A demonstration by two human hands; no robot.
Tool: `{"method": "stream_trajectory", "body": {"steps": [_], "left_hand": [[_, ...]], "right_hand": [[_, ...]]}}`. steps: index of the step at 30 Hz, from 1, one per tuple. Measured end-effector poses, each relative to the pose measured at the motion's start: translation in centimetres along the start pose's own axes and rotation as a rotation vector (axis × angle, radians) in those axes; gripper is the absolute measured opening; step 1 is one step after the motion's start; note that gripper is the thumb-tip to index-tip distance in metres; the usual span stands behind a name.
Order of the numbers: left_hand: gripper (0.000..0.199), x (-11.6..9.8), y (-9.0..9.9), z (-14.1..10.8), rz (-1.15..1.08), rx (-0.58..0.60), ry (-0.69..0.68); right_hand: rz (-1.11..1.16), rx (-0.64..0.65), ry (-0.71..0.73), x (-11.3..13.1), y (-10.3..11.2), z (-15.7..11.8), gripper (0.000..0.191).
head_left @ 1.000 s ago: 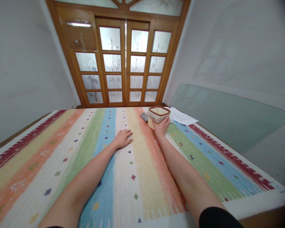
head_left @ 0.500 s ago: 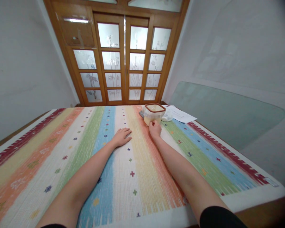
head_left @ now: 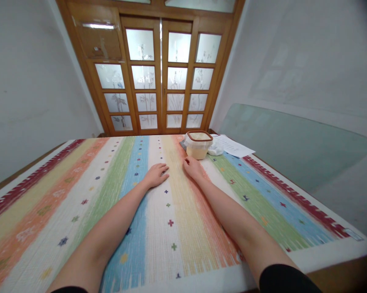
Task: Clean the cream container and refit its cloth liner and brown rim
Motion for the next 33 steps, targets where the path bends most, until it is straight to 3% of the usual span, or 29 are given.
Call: {"method": "stream_trajectory", "body": {"steps": [5,10,13,19,27,33], "left_hand": [[0.049,2.3,1.0,0.1,0.075,-0.097,0.165],[0.054,4.9,2.0,-0.4,0.115,-0.090,0.274],[0.059,5.4,2.0,-0.8,0.131,-0.054,0.321],[0.066,5.3,2.0,-1.1,0.157,0.051,0.302],[0.049,4.6,2.9,-1.3,0.161,-0.093,0.175],[0.040,4.0,3.3,-1.5,0.147,-0.151,0.180]], "right_hand": [[0.036,0.061,0.251,4.6,-1.2,-1.6,0.026],[-0.011,0.111,0.496,7.2,-2.5,-1.8,0.049],[-0.075,0.171,0.524,7.5,-3.3,-1.1,0.058],[-0.134,0.242,0.546,7.9,-3.9,-0.7,0.054],[-0.125,0.266,0.554,7.7,-3.8,-1.2,0.056],[-0.112,0.242,0.583,7.8,-3.6,-1.0,0.054]]}}
Point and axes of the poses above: each hand's wrist, its own z-axis towards the middle knuckle, its own y-axis out of the back of the hand, x = y × z, the point moved 2 cm from there along z, towards the middle knuckle, and after that the axes turned 12 degrees about -z, right-handed, at the moved point
